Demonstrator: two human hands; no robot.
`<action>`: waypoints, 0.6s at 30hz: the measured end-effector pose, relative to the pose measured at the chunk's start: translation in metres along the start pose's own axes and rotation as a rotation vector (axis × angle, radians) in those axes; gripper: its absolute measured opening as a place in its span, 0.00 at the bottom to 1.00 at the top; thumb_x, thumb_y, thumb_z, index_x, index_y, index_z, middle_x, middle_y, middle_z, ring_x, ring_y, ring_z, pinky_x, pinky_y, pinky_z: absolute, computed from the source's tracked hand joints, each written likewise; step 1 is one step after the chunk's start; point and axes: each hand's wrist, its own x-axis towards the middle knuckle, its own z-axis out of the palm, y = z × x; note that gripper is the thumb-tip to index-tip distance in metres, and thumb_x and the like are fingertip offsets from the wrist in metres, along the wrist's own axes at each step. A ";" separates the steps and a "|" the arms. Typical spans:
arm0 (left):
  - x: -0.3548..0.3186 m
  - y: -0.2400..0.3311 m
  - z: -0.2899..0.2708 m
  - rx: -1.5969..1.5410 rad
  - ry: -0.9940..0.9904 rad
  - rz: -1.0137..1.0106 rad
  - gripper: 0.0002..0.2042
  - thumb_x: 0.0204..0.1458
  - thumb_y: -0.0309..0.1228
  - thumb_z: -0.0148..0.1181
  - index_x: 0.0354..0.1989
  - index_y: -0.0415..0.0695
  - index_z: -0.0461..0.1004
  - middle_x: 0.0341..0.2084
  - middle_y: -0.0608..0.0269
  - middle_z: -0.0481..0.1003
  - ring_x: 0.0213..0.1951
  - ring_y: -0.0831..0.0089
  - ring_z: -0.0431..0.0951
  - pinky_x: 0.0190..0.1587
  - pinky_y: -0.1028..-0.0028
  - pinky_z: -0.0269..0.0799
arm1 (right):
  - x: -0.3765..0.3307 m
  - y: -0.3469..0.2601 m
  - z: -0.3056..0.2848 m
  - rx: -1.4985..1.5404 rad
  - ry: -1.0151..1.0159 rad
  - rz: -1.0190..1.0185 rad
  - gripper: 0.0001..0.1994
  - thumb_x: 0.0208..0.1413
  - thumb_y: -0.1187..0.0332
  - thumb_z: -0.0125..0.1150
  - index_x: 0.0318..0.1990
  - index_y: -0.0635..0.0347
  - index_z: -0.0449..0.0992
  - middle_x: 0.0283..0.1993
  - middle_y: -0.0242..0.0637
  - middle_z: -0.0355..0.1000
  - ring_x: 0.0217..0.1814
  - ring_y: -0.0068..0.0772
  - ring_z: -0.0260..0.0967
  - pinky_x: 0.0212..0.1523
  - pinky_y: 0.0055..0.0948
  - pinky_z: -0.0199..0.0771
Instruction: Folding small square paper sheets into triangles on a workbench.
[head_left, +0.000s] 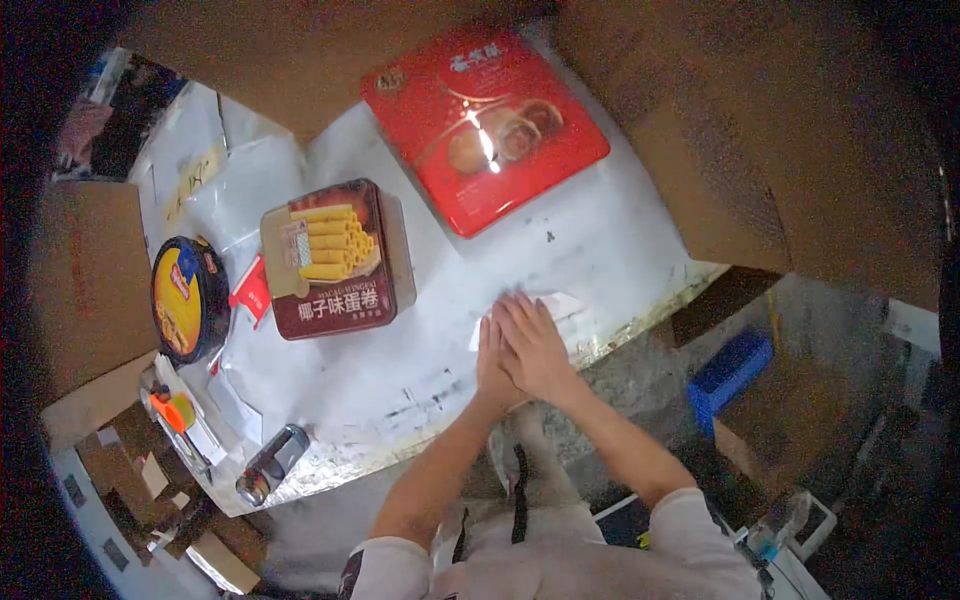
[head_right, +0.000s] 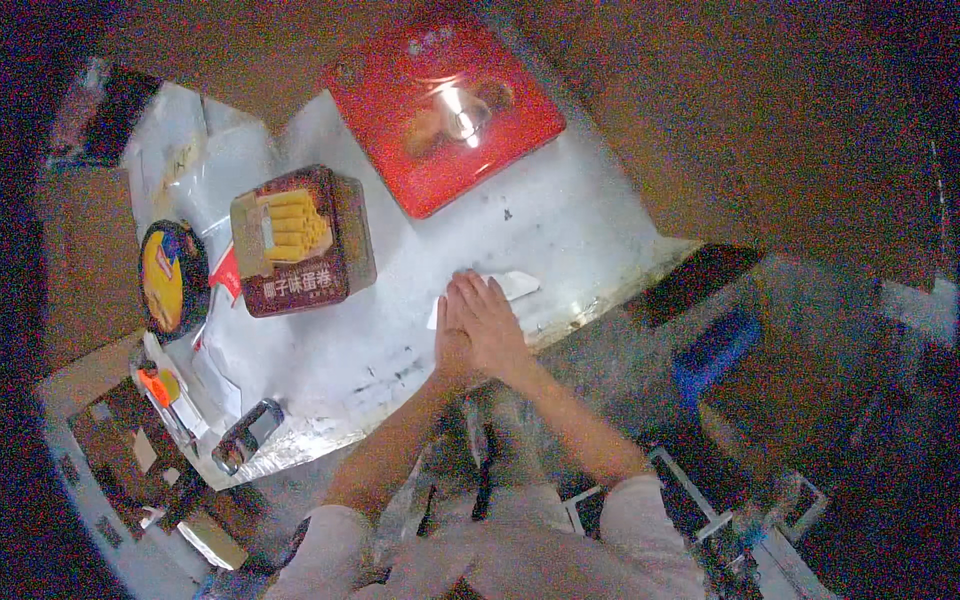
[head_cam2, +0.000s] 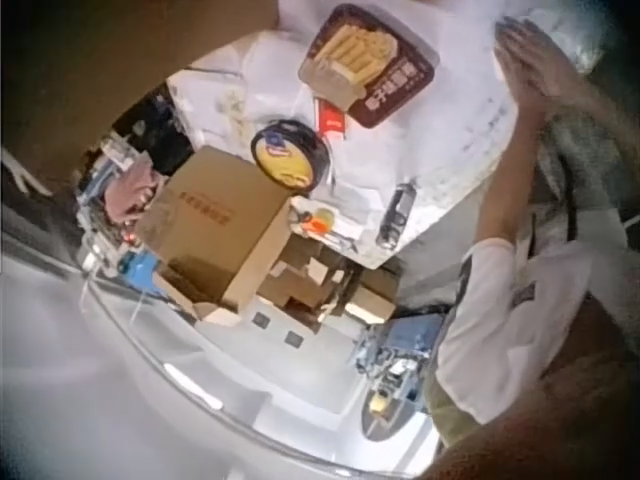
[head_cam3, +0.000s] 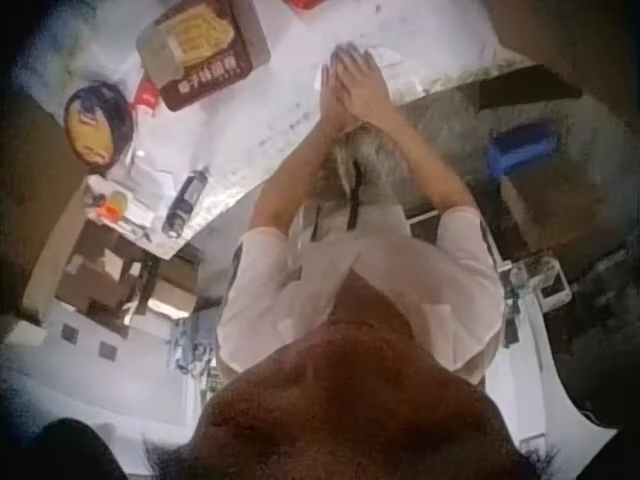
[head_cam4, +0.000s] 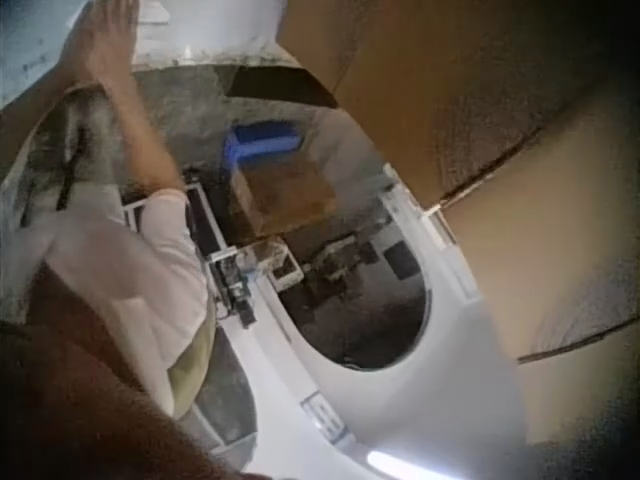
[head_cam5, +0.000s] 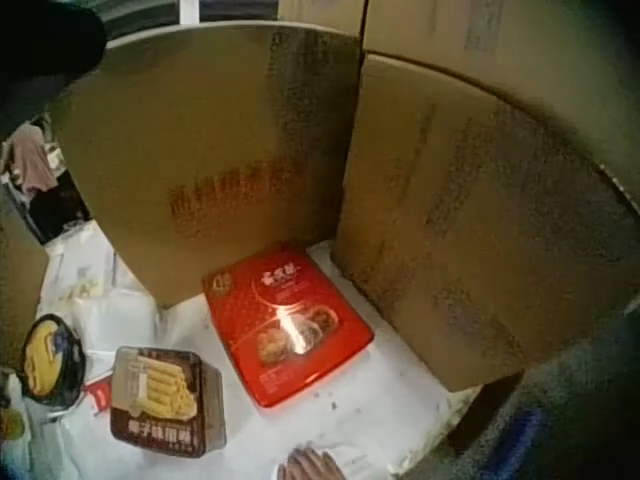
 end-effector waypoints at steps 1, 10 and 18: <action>0.002 0.003 -0.004 0.102 0.014 0.018 0.41 0.53 0.46 0.50 0.71 0.33 0.44 0.72 0.45 0.42 0.73 0.50 0.37 0.72 0.53 0.31 | 0.004 -0.002 0.004 -0.055 -0.087 -0.024 0.30 0.52 0.64 0.55 0.62 0.73 0.60 0.66 0.60 0.57 0.71 0.63 0.50 0.69 0.57 0.48; -0.024 -0.026 -0.015 -0.065 0.093 0.044 0.38 0.48 0.37 0.55 0.68 0.33 0.51 0.69 0.40 0.49 0.72 0.45 0.45 0.71 0.49 0.40 | -0.002 0.014 0.006 -0.140 -0.243 0.024 0.43 0.46 0.55 0.62 0.67 0.73 0.53 0.73 0.58 0.47 0.76 0.58 0.42 0.72 0.55 0.42; -0.028 -0.017 -0.009 -0.019 0.070 -0.004 0.38 0.53 0.42 0.55 0.69 0.34 0.50 0.70 0.43 0.49 0.72 0.49 0.46 0.70 0.47 0.40 | -0.008 0.016 -0.004 -0.225 -0.296 0.116 0.43 0.46 0.58 0.66 0.67 0.70 0.54 0.73 0.58 0.47 0.75 0.58 0.43 0.72 0.54 0.43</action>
